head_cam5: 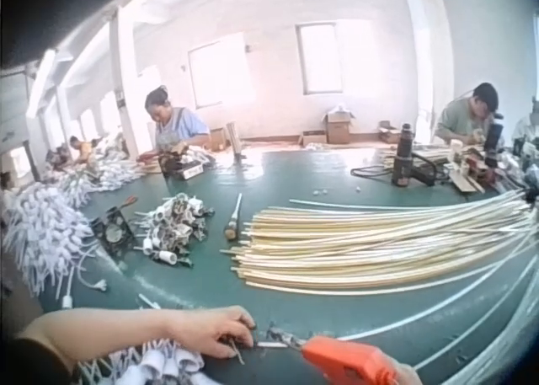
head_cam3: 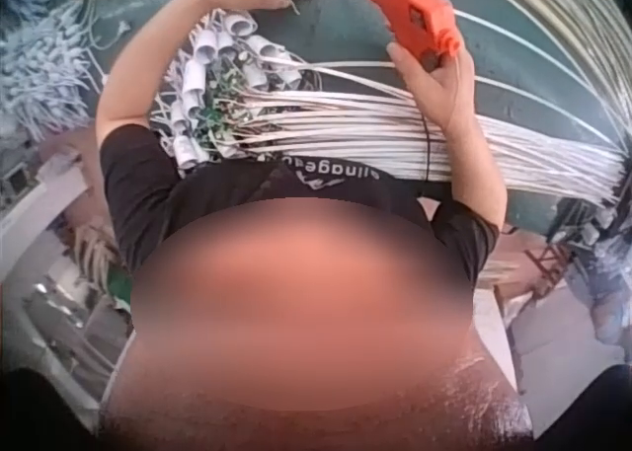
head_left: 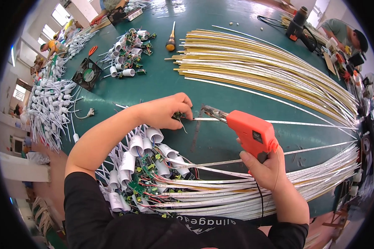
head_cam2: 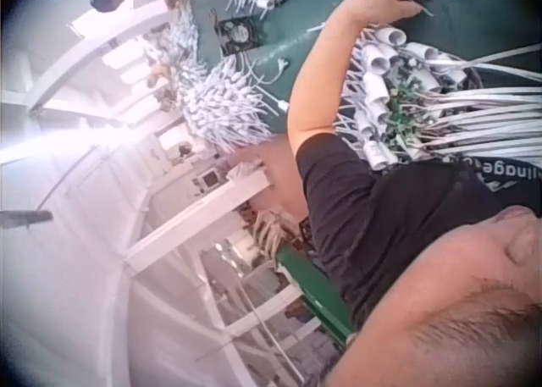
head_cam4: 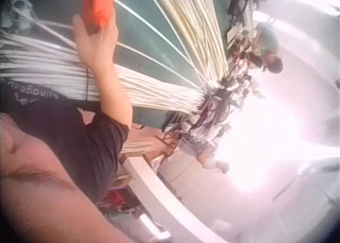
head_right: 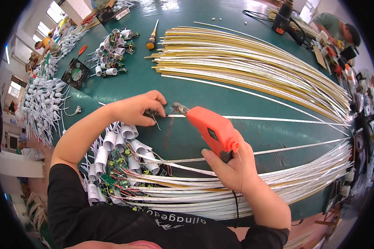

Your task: The person solders wires to circuit boards and other LED bulb components with a soldering iron to assemble light bulb parts.

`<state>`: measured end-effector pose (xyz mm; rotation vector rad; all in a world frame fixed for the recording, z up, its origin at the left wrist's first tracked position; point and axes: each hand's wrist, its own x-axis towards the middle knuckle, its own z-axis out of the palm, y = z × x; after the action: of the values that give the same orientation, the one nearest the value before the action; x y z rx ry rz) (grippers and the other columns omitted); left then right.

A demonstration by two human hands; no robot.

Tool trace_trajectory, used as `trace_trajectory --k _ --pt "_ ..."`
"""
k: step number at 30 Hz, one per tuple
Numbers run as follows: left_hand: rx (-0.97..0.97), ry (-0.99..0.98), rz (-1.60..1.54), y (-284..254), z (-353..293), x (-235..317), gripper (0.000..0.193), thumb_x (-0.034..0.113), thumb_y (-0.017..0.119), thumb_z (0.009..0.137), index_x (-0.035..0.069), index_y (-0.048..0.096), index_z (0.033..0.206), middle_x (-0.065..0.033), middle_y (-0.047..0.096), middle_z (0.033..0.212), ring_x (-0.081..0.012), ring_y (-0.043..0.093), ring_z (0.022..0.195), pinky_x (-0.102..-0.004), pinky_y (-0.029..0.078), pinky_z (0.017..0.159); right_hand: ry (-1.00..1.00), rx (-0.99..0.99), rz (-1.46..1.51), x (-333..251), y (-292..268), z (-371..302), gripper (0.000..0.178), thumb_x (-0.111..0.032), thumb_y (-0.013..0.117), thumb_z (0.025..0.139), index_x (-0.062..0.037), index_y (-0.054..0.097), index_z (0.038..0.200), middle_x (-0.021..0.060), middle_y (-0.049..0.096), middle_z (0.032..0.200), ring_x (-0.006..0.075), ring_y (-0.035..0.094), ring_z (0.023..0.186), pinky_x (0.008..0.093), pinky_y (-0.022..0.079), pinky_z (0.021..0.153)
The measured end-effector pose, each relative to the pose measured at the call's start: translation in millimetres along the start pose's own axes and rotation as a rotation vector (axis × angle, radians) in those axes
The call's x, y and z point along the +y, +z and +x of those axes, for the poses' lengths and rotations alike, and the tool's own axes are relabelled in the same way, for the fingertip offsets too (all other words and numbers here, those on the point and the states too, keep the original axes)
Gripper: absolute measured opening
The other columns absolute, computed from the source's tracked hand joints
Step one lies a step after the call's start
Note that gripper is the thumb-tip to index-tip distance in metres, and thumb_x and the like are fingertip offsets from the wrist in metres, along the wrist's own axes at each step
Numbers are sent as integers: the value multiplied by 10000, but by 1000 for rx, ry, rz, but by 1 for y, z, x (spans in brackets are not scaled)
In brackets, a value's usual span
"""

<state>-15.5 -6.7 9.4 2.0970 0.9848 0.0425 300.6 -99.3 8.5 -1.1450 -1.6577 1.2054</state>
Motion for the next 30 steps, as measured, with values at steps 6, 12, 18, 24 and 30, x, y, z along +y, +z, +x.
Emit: trace_trajectory --k 6,12,18,24,30 --pt "9 61 153 8 4 3 126 67 737 721 65 671 827 -140 461 1227 -239 531 1009 -345 443 903 -1 8 36 0 -2 -1 465 -112 717 775 7 526 1182 120 631 946 201 587 807 310 475 754" --pt "-12 24 134 6 7 1 59 101 708 765 74 657 777 -130 481 1195 -264 519 1031 -353 443 894 22 -35 -16 -10 -4 2 476 -105 715 780 5 525 1202 115 633 957 196 588 815 308 476 762" --pt "157 21 -63 17 11 -8 79 97 663 802 41 610 820 -118 520 1071 -276 529 976 -349 444 859 21 0 32 -1 -3 -1 482 -110 722 771 -1 529 1199 104 629 962 194 580 807 310 475 754" --pt "234 62 67 23 13 -8 77 74 633 809 21 577 819 -117 536 938 -295 531 927 -361 445 818 53 -6 4 -3 -1 0 462 -106 714 769 -11 535 1184 95 635 954 177 576 806 301 472 749" --pt "204 52 119 22 19 -10 94 83 645 795 22 576 777 -124 537 930 -303 534 911 -372 446 798 64 -4 10 -7 1 2 438 -110 708 776 -13 549 1173 83 647 979 161 577 839 297 468 780"
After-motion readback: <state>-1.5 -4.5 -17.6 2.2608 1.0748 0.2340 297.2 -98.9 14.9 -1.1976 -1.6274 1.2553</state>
